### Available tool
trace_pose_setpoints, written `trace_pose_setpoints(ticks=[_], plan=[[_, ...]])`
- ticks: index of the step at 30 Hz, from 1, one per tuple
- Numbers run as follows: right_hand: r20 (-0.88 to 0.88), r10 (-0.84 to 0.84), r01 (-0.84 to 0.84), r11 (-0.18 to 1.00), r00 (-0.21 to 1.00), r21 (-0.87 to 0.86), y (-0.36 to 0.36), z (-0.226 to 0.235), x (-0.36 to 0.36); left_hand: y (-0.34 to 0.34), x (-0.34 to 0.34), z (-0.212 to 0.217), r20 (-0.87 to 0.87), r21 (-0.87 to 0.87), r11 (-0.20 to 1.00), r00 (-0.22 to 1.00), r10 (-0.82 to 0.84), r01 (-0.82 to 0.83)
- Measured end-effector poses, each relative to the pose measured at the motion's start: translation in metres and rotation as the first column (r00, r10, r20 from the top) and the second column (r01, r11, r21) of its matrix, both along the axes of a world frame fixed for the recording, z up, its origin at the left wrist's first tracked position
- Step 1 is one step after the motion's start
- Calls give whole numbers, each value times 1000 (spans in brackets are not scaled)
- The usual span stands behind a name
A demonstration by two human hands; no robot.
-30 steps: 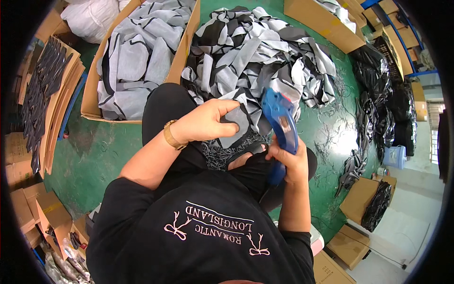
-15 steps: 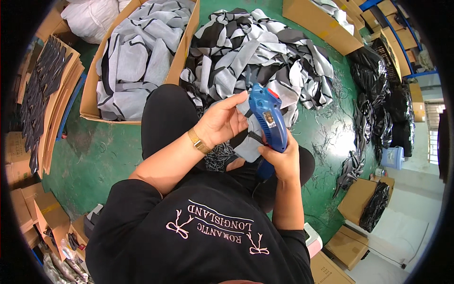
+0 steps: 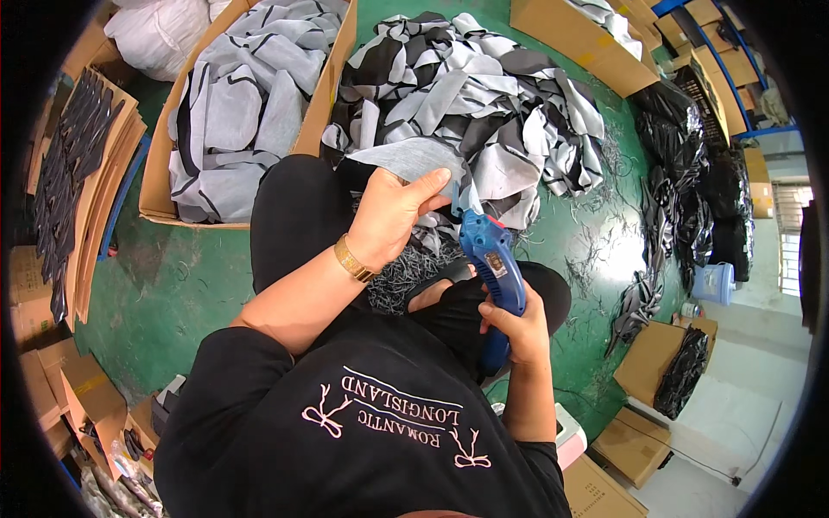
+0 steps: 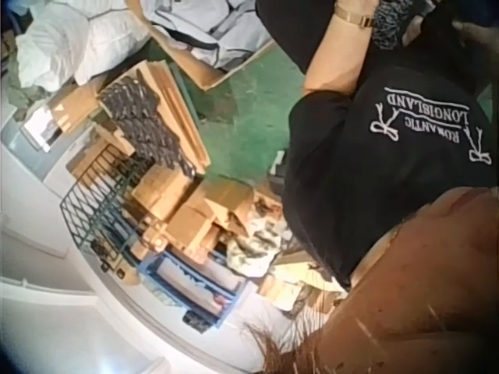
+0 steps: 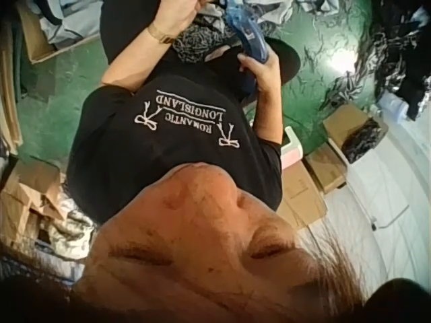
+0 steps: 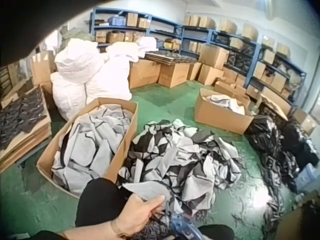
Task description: Trimming excess material from grey fabric components using electric scissors.
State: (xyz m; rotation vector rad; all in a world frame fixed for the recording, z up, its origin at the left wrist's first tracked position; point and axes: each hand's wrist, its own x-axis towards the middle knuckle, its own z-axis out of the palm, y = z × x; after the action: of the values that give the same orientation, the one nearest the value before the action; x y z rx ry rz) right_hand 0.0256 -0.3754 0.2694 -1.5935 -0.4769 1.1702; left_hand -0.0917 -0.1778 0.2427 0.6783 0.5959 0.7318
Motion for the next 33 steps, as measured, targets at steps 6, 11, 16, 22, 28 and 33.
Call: trace_pose_setpoints(ticks=[6, 11, 16, 22, 28, 33], plan=[[-12, -34, 34, 999, 999, 5, 0, -4, -4, -4, -1, 2, 50, 111, 994, 999, -18, 12], [22, -36, 35, 999, 999, 17, 3, 1, -1, -3, -6, 2, 4, 227, 972, 998, -59, 57], [21, -3, 3, 1000, 1000, -5, 2, 8, 5, 5, -10, 1, -44, 335, 936, 994, -99, 108], [-5, 56, -56, 997, 998, -43, 2, 13, 11, 17, -12, -23, -292, 542, 820, 956, -25, 187], [-18, 71, -72, 996, 997, -60, 4, 16, 11, 20, -17, -17, -314, 651, 725, 950, -11, 223], [-93, 60, -61, 998, 994, -9, 7, 10, 13, 19, -22, 1, -287, 710, 643, 952, -108, 287]])
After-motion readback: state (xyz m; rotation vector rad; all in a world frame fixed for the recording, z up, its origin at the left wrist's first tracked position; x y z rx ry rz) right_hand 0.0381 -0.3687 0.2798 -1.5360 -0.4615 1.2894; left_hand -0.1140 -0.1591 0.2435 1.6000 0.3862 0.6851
